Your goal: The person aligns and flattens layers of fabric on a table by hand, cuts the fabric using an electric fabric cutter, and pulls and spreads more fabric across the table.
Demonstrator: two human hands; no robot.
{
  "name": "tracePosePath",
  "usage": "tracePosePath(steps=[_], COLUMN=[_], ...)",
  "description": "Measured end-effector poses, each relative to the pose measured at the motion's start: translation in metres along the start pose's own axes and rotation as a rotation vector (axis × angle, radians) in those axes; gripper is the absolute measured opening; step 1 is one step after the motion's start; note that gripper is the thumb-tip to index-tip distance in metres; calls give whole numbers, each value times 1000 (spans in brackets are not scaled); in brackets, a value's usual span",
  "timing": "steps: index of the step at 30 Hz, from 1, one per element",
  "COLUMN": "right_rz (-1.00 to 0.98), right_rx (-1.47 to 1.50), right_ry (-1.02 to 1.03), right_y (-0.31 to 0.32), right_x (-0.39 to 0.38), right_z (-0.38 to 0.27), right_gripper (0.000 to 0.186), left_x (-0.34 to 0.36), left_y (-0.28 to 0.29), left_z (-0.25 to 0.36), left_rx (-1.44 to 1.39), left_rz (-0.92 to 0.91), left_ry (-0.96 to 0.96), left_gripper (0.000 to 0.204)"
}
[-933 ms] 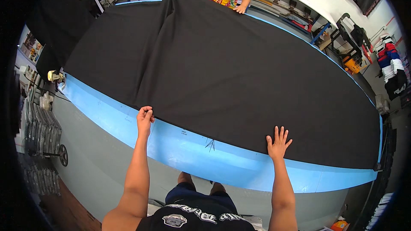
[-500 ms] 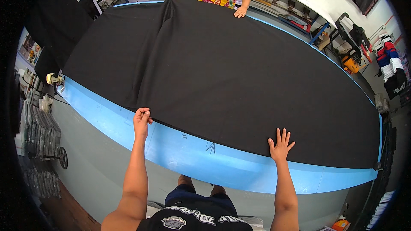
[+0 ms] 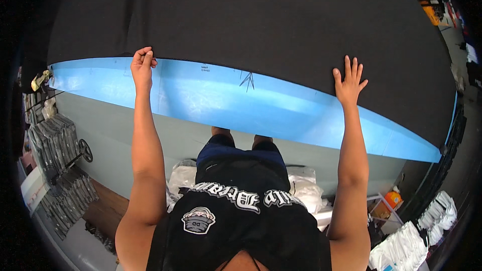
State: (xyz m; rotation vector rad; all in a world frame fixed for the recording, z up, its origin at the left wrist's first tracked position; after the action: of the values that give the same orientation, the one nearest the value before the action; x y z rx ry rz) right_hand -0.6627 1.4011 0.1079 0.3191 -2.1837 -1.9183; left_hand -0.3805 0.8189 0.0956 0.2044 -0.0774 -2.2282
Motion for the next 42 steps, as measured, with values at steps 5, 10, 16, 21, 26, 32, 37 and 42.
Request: tracePosePath(steps=[5,10,16,21,26,32,37,42], right_rz=[0,22,51,-1,141,41,-1,6], right_rx=[-16,-30,-11,16,197,25,75,-33], right_ry=[2,-27,-23,-84,138,255,225,218], right_y=[1,10,7,10,45,-15,-23,-34], right_x=[-5,-8,-12,-10,9,-29,-27,-31], right_z=[3,3,-4,-8,-158,-241,-255,-272], right_gripper=[62,62,61,63,61,67,68,68], left_x=[-5,-13,-11,-7,-9,-13,-10,-12], left_y=[-3,1,5,6,10,1,-1,-19], left_z=[-1,13,3,2,2,2,11,35], left_rx=[199,68,237,218,187,369,587,921], left_rz=[-2,-15,-39,-62,-83,-60,-37,-166], left_ry=[-37,-75,-31,-65,-63,-113,-172,-116], left_gripper=[11,11,12,12,11,14,13,17])
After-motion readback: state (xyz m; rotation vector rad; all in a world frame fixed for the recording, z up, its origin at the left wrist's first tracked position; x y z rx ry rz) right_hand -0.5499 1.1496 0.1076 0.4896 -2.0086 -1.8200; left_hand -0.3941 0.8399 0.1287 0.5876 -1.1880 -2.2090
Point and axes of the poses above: each hand's wrist, its own x-axis towards the middle knuckle, its own y-axis out of the back of the hand, z = x × y, the point moved 10 cm from there along x, towards the middle knuckle, and after that the axes turned 3 degrees about x, right-handed, at the moved point
